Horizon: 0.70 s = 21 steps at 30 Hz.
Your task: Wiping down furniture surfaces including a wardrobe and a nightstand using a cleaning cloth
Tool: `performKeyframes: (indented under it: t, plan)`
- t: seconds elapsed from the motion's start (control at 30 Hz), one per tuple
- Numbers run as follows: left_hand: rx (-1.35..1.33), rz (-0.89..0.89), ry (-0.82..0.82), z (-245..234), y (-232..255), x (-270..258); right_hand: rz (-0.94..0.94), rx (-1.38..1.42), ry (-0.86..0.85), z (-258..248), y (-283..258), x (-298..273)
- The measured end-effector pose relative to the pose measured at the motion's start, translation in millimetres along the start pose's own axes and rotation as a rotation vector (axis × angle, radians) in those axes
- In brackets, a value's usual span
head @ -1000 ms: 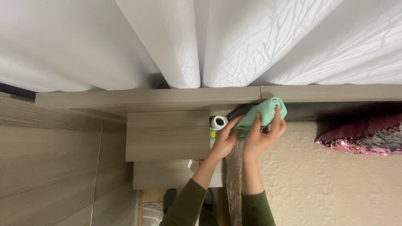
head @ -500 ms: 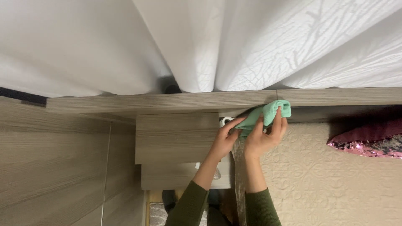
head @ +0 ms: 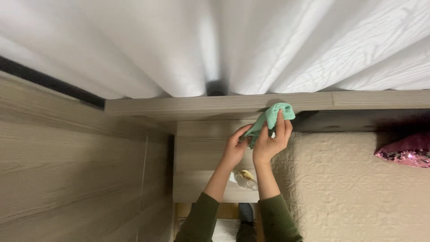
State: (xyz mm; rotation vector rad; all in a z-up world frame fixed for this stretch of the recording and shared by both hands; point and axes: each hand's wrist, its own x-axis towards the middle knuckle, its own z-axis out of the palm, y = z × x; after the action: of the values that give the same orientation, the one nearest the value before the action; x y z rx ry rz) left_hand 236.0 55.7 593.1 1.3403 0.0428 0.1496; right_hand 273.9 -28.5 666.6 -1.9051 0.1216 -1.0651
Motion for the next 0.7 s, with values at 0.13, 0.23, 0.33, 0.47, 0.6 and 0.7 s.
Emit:
performKeyframes:
  t: [0.13, 0.23, 0.33, 0.47, 0.6, 0.7]
  plan:
    - [-0.021, -0.004, 0.02, -37.7, 2.3, -6.0, -0.069, -0.019, -0.012, 16.2, -24.8, -21.2]
    - [-0.013, 0.006, 0.037, -63.6, 4.9, -11.9, -0.066, -0.028, -0.031, 29.5, -33.9, -41.7]
    - [-0.039, 0.002, 0.07, -88.3, 17.3, -17.5, -0.104, -0.094, -0.035, 45.5, -39.7, -63.8]
    - [-0.036, 0.005, 0.089, -124.0, 14.6, -21.7, -0.099, -0.065, -0.082, 62.8, -59.8, -87.1]
    - [-0.003, -0.012, 0.108, -155.8, 53.4, -29.0, -0.139, -0.096, -0.091, 84.8, -72.8, -116.8]
    - [-0.05, -0.017, 0.157, -183.0, 30.4, -29.9, -0.156, -0.075, -0.1, 99.4, -88.2, -133.3]
